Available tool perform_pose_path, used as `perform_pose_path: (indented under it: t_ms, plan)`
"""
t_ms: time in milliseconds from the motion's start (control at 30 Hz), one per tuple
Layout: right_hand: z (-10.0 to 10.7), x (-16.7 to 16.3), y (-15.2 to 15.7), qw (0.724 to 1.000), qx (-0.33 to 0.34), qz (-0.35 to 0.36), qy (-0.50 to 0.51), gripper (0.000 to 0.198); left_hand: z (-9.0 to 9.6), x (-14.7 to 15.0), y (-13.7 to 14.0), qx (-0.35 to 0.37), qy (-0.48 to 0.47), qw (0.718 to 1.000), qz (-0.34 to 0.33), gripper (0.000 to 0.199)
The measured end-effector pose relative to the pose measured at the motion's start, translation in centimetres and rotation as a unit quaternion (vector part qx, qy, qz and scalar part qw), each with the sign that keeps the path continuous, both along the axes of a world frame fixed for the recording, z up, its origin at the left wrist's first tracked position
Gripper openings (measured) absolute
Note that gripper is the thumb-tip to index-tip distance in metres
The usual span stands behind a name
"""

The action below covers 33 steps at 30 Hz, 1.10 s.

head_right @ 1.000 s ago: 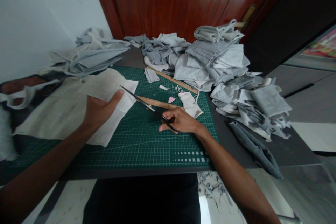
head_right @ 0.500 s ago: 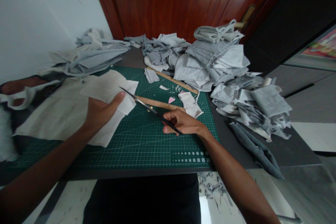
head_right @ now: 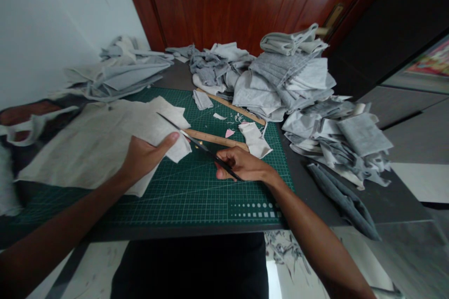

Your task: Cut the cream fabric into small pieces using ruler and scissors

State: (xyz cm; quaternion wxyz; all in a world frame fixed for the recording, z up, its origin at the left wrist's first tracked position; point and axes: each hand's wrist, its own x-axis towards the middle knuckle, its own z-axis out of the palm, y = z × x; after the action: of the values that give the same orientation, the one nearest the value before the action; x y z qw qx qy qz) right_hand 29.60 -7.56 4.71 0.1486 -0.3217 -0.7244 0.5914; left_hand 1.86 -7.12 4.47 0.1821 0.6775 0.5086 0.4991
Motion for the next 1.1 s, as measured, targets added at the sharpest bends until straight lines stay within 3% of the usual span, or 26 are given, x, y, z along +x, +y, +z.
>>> perform_pose_path:
  t_ms: [267,633,1100]
  plan:
    - [0.04,-0.08,-0.09,1.000,0.012,-0.002,-0.005,0.056,-0.17,0.61,-0.51,-0.002,-0.005,1.000,-0.023,0.057]
    - [0.33,-0.11,-0.06,0.999,0.026,0.023,0.023,0.064,-0.53,0.75,-0.62,-0.015,-0.009,0.999,-0.037,0.060]
    - [0.63,0.13,-0.25,0.999,-0.038,0.020,0.014,0.061,-0.61,1.11,-0.94,-0.015,-0.020,0.999,-0.046,0.065]
